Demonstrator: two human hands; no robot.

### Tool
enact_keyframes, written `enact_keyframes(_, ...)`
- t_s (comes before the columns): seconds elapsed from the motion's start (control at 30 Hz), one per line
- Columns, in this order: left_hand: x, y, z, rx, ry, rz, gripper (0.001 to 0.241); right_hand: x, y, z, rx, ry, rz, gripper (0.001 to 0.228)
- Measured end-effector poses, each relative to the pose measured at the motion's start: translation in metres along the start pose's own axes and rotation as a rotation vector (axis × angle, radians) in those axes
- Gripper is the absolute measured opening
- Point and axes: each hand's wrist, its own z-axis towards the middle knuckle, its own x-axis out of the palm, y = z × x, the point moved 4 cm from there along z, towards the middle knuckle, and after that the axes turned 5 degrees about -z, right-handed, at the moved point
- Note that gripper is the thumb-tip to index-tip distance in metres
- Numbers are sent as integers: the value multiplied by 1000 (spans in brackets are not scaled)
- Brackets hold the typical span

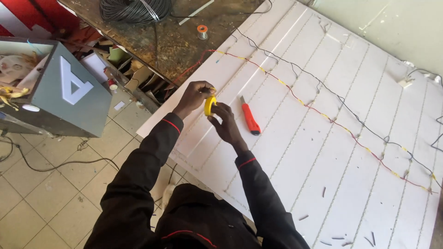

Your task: Assembling LED display components by applying double-sided tape, measuring with a tape measure, and positioning LED strips on a board.

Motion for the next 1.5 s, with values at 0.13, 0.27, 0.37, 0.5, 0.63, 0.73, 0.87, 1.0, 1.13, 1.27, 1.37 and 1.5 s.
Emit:
enact_keyframes(0.13, -20, -4, 22, 67, 5, 1, 13, 9, 20, 28, 68, -31, -42, 36)
enact_keyframes(0.27, -22, -10, 47, 244, 76, 131, 11, 53, -11, 39, 342, -181, -64, 30)
enact_keyframes(0.37, -30, -1, 51, 239, 99, 13, 10, 85, -17, 28, 570, -312, -42, 41)
enact_keyframes(0.5, -48, -9, 102, 178, 143, -74, 12, 97, 9, 72, 782, -426, 0, 67)
enact_keyframes(0.63, -53, 0, 193, 40, 119, -290, 8, 84, 50, 100, 679, -434, 67, 37)
enact_keyframes(0.73, -38, 18, 209, -34, 231, -259, 12, 92, 75, 104, 537, -465, 46, 36)
enact_keyframes(0.87, -12, 4, 228, 20, 274, -85, 9, 117, 27, 70, 764, -589, -219, 41)
enact_keyframes(1.0, -7, -60, 247, 285, 262, -226, 11, 113, 52, 83, 1063, -675, -121, 55)
enact_keyframes(1.13, -3, -49, 280, 135, 236, -259, 9, 107, 61, 77, 953, -639, -108, 35)
enact_keyframes(1.27, 1, -19, 296, -105, 321, -245, 16, 102, 111, 108, 528, -475, -108, 48)
enact_keyframes(1.37, 2, -13, 298, -22, 331, -301, 12, 118, 93, 100, 704, -604, -94, 37)
enact_keyframes(1.5, -7, -17, 301, 86, 227, -370, 9, 146, 53, 63, 1112, -660, -191, 49)
